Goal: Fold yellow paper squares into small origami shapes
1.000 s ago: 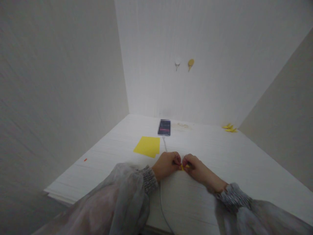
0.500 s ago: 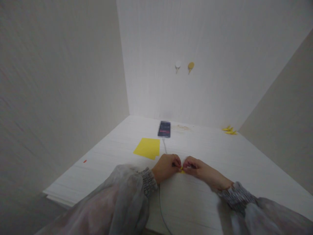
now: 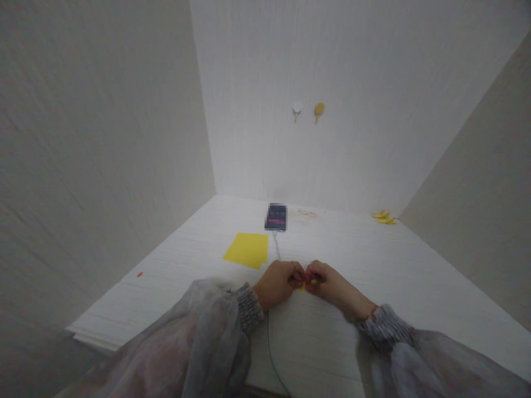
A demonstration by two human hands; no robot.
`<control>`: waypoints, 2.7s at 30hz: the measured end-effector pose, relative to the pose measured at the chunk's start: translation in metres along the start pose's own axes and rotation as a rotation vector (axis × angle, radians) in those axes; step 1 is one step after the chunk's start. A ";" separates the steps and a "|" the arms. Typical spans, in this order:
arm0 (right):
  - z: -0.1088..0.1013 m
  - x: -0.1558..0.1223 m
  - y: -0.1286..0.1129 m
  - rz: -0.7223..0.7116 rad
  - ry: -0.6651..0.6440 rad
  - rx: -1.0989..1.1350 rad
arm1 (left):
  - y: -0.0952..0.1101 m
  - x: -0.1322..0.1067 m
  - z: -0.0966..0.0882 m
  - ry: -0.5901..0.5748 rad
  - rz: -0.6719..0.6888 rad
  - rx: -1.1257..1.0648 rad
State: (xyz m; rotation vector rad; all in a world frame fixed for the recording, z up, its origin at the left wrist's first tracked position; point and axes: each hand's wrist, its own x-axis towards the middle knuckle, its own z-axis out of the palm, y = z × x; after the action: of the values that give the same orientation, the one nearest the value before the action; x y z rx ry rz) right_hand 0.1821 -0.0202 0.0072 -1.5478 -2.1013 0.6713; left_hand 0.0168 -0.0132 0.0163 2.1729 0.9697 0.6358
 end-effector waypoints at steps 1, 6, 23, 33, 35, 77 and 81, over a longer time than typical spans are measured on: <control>0.000 0.000 0.000 0.013 0.001 0.005 | 0.000 0.000 0.000 0.000 0.002 0.008; -0.004 -0.002 -0.005 0.053 -0.027 0.121 | 0.001 0.000 0.000 0.007 0.003 0.063; -0.015 -0.010 0.002 -0.007 -0.086 0.342 | -0.003 -0.004 0.002 0.046 0.096 0.213; 0.004 -0.013 -0.002 -0.160 0.181 0.010 | -0.003 -0.004 0.001 0.049 0.095 0.193; 0.006 -0.011 -0.001 -0.167 0.181 -0.029 | -0.003 -0.004 0.001 0.053 0.096 0.183; -0.009 -0.022 -0.015 0.081 0.087 0.769 | -0.006 0.009 0.012 0.050 -0.022 -0.963; -0.007 -0.021 -0.014 0.070 0.096 0.799 | -0.008 0.007 0.011 0.031 -0.005 -0.937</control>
State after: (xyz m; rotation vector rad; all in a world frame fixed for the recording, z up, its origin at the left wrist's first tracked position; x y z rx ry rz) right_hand 0.1824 -0.0433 0.0199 -1.1529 -1.4235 1.2382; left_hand 0.0247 -0.0076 0.0044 1.3254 0.5153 0.8944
